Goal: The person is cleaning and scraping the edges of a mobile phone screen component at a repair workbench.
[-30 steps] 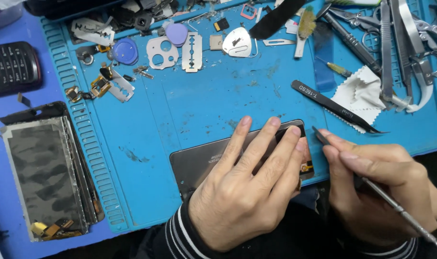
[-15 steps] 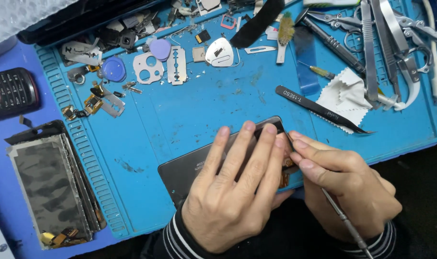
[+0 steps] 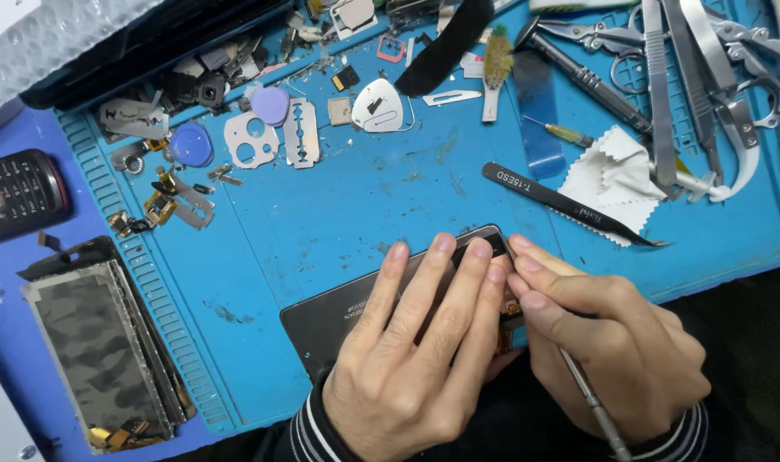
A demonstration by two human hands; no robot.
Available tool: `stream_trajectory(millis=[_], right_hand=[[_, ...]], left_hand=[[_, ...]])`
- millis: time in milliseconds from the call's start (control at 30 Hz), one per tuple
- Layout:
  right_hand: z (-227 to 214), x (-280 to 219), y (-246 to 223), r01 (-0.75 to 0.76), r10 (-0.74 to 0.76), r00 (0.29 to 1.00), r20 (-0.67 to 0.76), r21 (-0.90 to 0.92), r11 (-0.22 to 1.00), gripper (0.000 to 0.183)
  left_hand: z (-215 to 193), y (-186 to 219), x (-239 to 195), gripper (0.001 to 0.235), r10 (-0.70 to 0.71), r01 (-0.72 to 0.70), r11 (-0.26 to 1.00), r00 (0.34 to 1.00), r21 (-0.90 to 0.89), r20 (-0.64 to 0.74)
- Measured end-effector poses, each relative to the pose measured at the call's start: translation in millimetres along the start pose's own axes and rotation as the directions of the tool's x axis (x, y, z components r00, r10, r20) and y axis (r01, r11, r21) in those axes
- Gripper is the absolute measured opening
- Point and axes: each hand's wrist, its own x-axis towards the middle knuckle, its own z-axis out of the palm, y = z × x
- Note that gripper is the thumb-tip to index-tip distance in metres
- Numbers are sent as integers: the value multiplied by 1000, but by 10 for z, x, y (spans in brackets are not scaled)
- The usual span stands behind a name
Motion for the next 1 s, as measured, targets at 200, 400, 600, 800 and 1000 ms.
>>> stream_trajectory(millis=[200,400,600,800,1000], right_hand=[[-82,-45,-9,-93,106,990,91,-139,986,26],[-98,123,-75,-98,97,993,64,15,995,32],[-102,126,-101,-70,71,994,80,-25,997,32],[-49,147,-193,-5,10,999,50,-104,995,28],[24,120,-189,31,-28,999,25,-121,992,27]], left_hand=[[8,-13,-17,35,-5,5,1000,999,3,-32],[14,-42,-60,37,-9,7,1000,998,-18,-67],[15,-56,-100,36,11,-11,1000,997,5,-70],[23,-63,-114,34,18,-16,1000,997,18,-79],[32,-60,-119,33,10,-8,1000,994,17,-110]])
